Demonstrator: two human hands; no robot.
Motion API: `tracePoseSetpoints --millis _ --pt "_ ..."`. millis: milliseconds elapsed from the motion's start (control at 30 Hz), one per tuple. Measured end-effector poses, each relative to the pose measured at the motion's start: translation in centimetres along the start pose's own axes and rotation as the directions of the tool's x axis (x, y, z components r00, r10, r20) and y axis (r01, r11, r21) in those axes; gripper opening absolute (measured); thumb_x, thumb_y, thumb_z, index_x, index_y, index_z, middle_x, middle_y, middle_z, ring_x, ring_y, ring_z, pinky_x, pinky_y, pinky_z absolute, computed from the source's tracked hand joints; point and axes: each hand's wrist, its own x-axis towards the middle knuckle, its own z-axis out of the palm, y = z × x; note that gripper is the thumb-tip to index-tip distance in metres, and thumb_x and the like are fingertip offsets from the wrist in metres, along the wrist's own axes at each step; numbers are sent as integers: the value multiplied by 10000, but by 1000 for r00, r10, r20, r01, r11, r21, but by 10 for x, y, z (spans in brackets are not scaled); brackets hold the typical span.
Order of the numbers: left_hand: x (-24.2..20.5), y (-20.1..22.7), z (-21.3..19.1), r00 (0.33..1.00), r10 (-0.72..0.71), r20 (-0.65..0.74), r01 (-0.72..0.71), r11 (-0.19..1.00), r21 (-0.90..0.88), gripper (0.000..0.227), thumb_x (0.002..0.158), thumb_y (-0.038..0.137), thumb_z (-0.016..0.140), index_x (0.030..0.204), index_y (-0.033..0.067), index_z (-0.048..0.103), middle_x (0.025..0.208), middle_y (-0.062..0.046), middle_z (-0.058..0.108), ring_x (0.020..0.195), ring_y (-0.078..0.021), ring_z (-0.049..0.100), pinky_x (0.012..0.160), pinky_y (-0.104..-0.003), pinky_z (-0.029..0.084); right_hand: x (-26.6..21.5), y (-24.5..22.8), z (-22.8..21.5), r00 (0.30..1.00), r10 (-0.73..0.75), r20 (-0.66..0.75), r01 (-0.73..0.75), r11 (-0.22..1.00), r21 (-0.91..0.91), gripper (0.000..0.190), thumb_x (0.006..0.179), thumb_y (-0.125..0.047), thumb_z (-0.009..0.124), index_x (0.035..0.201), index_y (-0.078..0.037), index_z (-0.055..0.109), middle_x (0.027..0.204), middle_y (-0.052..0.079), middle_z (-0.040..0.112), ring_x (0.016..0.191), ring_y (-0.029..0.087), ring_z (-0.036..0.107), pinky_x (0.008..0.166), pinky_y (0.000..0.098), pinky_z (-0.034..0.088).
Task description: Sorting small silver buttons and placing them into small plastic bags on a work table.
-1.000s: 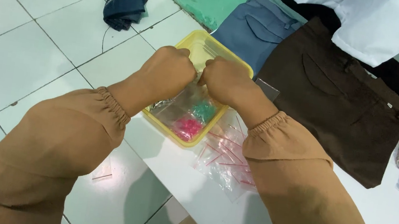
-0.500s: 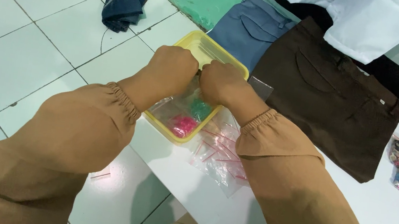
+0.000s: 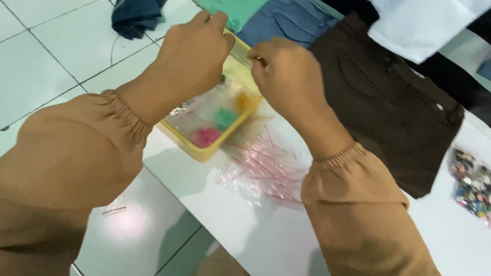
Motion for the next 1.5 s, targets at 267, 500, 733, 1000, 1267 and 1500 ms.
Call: tracePoseSetpoints --millis 267,500,733,1000,1267,1500 --pt "-2 145 -78 895 118 -430 -191 973 -132 81 863 231 636 785 207 631 805 12 540 796 -188 591 514 -283 502 -147 -12 -94 953 251 167 -230 963 -138 153 862 -239 701 906 -105 760 767 99 703 743 351 703 616 468 572" --pt "6 301 -114 841 328 -431 -477 826 -301 263 806 103 695 613 204 547 623 40 510 587 -123 520 424 -192 407 -313 29 -199 804 576 149 -545 814 -201 191 850 -149 726 1029 -143 795 785 53 753 696 252 729 612 356 594" --pt "26 454 -137 794 424 -434 -607 538 -585 171 809 52 680 659 121 639 645 -30 602 600 -188 610 439 -286 489 -478 87 -315 614 784 -91 -783 591 -193 217 876 -150 744 1088 -149 787 831 94 744 745 281 698 686 418 561" --pt "41 584 -157 709 681 -184 -389 161 -907 96 840 199 729 911 134 732 898 -58 686 947 -297 680 784 -493 594 -551 75 -363 349 929 -126 -933 357 46 285 807 59 769 1053 -75 818 901 199 773 834 314 717 731 383 560" --pt "29 615 -158 581 805 -123 -392 144 -909 411 692 457 800 969 155 772 902 -62 714 974 -291 642 837 -461 504 -560 55 -362 281 951 127 -957 287 -29 450 670 -131 909 1109 -96 821 982 194 799 891 317 754 765 383 612" --pt "22 628 -134 630 757 -174 -438 162 -884 412 782 429 786 1068 134 752 922 -64 704 977 -274 602 844 -429 433 -552 57 -347 257 959 119 -955 271 -124 500 713 -114 886 1200 -108 773 1012 170 771 839 296 745 707 381 618"
